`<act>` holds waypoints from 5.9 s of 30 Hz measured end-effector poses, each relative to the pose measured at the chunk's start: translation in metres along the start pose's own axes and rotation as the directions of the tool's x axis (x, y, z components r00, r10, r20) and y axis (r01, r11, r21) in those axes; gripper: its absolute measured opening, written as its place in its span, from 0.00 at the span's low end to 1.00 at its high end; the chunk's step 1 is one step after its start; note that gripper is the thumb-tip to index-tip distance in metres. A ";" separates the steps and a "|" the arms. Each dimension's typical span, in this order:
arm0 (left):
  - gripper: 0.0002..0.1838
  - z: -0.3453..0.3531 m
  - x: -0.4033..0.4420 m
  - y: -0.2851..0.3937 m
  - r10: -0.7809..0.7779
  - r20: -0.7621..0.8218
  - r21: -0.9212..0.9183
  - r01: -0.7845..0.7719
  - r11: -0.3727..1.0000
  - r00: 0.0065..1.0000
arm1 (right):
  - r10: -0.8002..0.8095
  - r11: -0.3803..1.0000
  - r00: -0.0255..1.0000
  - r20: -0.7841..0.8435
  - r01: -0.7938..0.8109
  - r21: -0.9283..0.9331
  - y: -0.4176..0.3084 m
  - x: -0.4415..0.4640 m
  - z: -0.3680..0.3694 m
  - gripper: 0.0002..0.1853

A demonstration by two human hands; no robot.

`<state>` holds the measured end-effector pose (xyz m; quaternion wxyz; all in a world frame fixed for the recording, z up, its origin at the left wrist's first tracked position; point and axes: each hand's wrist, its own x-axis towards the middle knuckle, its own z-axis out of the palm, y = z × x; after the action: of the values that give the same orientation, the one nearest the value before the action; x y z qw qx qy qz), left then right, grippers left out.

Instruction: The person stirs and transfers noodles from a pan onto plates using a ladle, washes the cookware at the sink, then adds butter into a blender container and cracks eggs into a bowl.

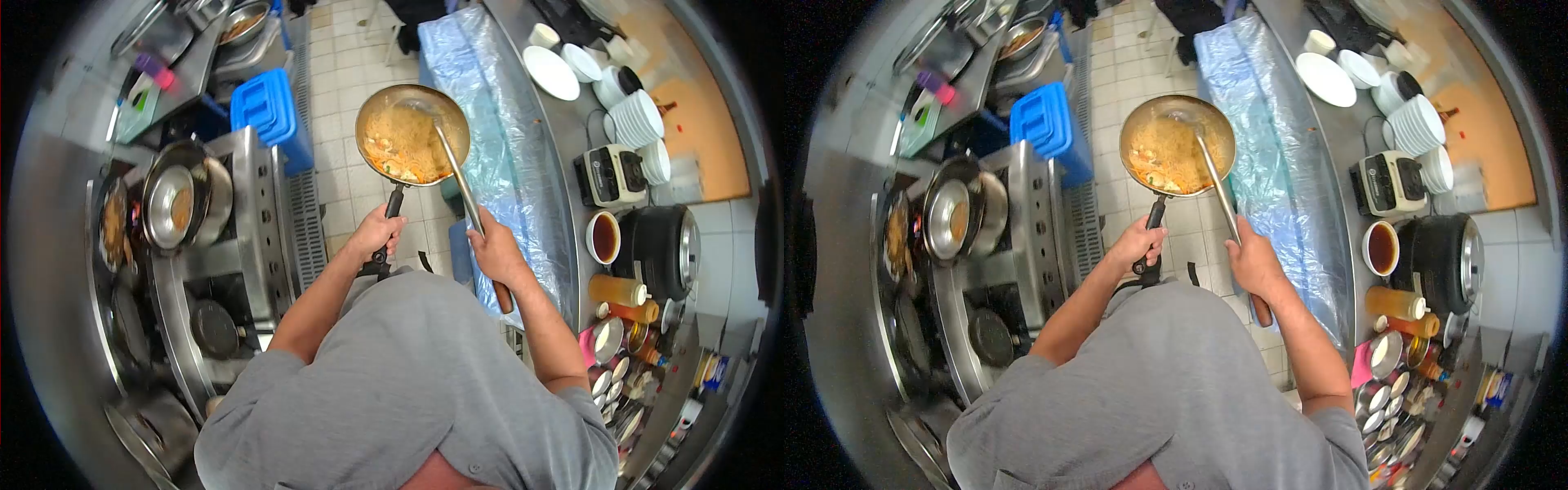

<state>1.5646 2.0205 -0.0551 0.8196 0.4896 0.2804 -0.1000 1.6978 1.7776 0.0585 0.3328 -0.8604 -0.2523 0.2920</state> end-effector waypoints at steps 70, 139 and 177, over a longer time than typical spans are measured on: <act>0.09 -0.007 0.192 0.196 -0.234 0.297 0.263 0.156 0.952 0.926 | 0.079 -0.409 0.951 0.300 -0.243 0.879 -0.031 0.095 -0.100 0.21; 0.10 0.095 0.441 0.414 -0.106 0.203 0.340 0.031 0.940 0.973 | 0.106 0.983 0.967 -0.231 -0.067 0.170 -0.016 0.383 -0.332 0.29; 0.11 -0.012 0.393 0.344 -0.045 -0.139 0.258 0.080 0.963 0.989 | -0.066 -0.080 0.726 0.684 -0.688 0.722 -0.043 0.452 -0.193 0.19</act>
<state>2.0347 2.2466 -0.0221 0.7235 0.5904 0.3334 -0.1297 2.1337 2.0079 0.0556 0.6593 -0.2878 0.1697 0.6735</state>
